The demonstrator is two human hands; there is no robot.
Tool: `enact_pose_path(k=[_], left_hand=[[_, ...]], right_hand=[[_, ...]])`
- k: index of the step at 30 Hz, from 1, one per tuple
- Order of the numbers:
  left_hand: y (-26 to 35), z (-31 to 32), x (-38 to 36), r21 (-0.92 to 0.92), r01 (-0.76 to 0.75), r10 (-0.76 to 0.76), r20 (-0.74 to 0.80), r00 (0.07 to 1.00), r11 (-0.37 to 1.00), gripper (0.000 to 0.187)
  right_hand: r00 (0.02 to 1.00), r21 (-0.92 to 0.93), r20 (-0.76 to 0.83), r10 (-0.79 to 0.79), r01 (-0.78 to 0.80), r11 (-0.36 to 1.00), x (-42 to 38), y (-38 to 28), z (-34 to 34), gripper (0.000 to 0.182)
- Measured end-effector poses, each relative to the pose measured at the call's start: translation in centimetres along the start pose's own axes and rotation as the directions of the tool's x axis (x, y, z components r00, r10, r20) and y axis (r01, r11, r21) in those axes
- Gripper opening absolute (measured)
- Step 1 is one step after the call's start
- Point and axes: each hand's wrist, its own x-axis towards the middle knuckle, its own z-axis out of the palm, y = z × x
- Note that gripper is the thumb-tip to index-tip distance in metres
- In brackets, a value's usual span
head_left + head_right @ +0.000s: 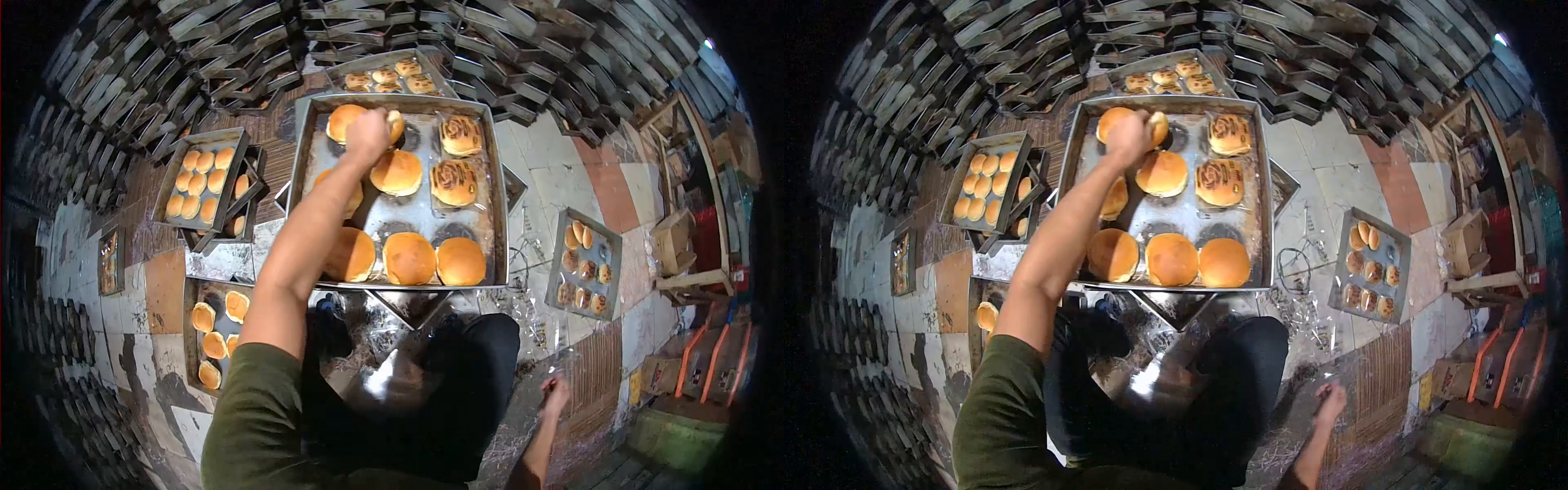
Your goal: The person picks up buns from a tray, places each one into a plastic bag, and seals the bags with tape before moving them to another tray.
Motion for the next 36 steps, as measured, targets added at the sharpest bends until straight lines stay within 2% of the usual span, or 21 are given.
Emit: enact_pose_path(k=[2, 4, 5, 7, 8, 9, 10, 12, 14, 15, 17, 20, 22, 23, 24, 26, 28, 30, 32, 34, 36], left_hand=[[-1.0, -0.9, 1.9, -0.391, -0.079, 0.057, -0.067, 0.996, 0.917, 0.024], [-2.2, 0.4, 3.4, -0.698, 0.247, -0.155, 0.194, 0.969, 0.672, 0.027], [-3.0, 1.4, 3.5, -0.696, 0.248, -0.148, 0.202, 0.968, 0.674, 0.027], [-5.1, 4.0, 3.5, -0.692, 0.493, -0.337, 0.362, 0.869, 0.527, 0.027], [-4.1, 3.7, 3.2, -0.692, 0.486, -0.331, 0.358, 0.873, 0.533, 0.027], [-2.2, 3.3, 1.6, -0.536, 0.292, -0.341, 0.009, 0.94, 0.792, 0.027], [0.0, 2.9, -0.3, -0.26, 0.136, -0.219, -0.324, 0.92, 0.956, 0.027], [6.9, 1.7, -4.0, -0.399, 0.073, -0.098, -0.042, 0.994, 0.914, 0.044], [12.3, 2.4, -7.3, -0.111, -0.024, 0.031, 0.067, 0.997, 0.994, 0.053], [14.1, 3.1, -8.1, -0.115, -0.028, 0.036, 0.068, 0.997, 0.993, 0.053], [16.1, 4.2, -8.7, 0.005, 0.23, -0.224, 0.249, 0.942, 0.973, 0.063], [15.5, 5.6, -7.9, -0.014, 0.319, -0.294, 0.346, 0.891, 0.948, 0.062], [14.0, 4.1, -8.0, -0.017, 0.332, -0.307, 0.34, 0.889, 0.943, 0.065], [12.3, 2.7, -8.3, -0.448, 0.347, -0.157, 0.408, 0.899, 0.824, 0.064], [10.6, 1.2, -8.8, -0.781, 0.332, 0.009, 0.397, 0.918, 0.529, 0.064], [10.6, -6.8, -14.5, -0.867, 0.479, 0.075, 0.473, 0.878, -0.141, 0.064], [9.5, -9.3, -19.5, -0.76, 0.354, 0.191, 0.298, 0.935, -0.545, 0.065], [7.1, -9.2, -23.8, -0.548, 0.483, 0.356, 0.328, 0.875, -0.683, 0.068], [7.3, -11.5, -27.3, -0.396, 0.483, 0.386, 0.301, 0.872, -0.781, 0.068], [6.8, -12.1, -30.1, -0.424, 0.393, 0.246, 0.361, 0.9, -0.816, 0.076], [5.4, -12.7, -31.7, -0.577, 0.222, -0.043, 0.41, 0.911, -0.786, 0.067]], right_hand=[[0.986, 0.047, 0.027, 0.167, -0.168, 0.985, -0.9, 4.9, -0.4, 0.024], [0.953, 0.038, 0.11, 0.281, -0.287, 0.957, -0.8, 11.8, -2.1, 0.026], [0.91, -0.127, 0.046, 0.411, -0.403, 0.906, -0.7, 14.4, -3.2, 0.034], [0.861, -0.178, -0.032, 0.508, -0.505, 0.844, -2.5, 14.4, -1.6, 0.04], [0.801, -0.215, -0.11, 0.589, -0.598, 0.772, -3.0, 14.1, -0.4, 0.048], [0.825, -0.351, -0.154, 0.544, -0.561, 0.75, -1.9, 16.8, -1.4, 0.073], [0.822, -0.346, -0.158, 0.547, -0.565, 0.749, -1.1, 17.8, -1.5, 0.073], [0.824, -0.667, -0.459, 0.333, -0.567, 0.483, -0.1, 18.8, -0.6, 0.096], [0.803, -0.667, -0.496, 0.33, -0.596, 0.447, -0.4, 16.8, 0.8, 0.1], [0.791, -0.672, -0.523, 0.317, -0.612, 0.418, -0.6, 14.9, 1.9, 0.105], [0.816, -0.696, -0.503, 0.285, -0.578, 0.427, -0.7, 12.1, 3.2, 0.105], [0.876, -0.704, -0.431, 0.216, -0.477, 0.526, 0.5, 8.1, 3.9, 0.112], [0.97, -0.674, -0.209, 0.127, -0.237, 0.7, 4.5, 10.3, 0.6, 0.101], [0.984, -0.437, -0.035, 0.176, -0.174, 0.883, 1.0, 2.9, 2.0, 0.095], [0.965, -0.145, 0.14, 0.22, -0.2, 0.969, -2.9, -5.1, 3.8, 0.089], [0.955, -0.204, 0.296, 0.03, 0.033, 0.978, -4.6, -11.2, 6.2, 0.073], [0.753, -0.211, 0.577, -0.317, 0.512, 0.833, -5.3, -15.8, 8.9, 0.045], [0.683, -0.16, 0.569, -0.458, 0.638, 0.753, -8.4, -19.8, 15.3, 0.028], [0.651, -0.201, 0.69, -0.318, 0.594, 0.779, -13.9, -23.1, 21.1, 0.022], [0.517, -0.136, 0.826, -0.225, 0.57, 0.81, -19.6, -23.8, 25.3, 0.025], [0.388, -0.065, 0.837, -0.385, 0.77, 0.635, -23.5, -21.8, 27.1, 0.043]])
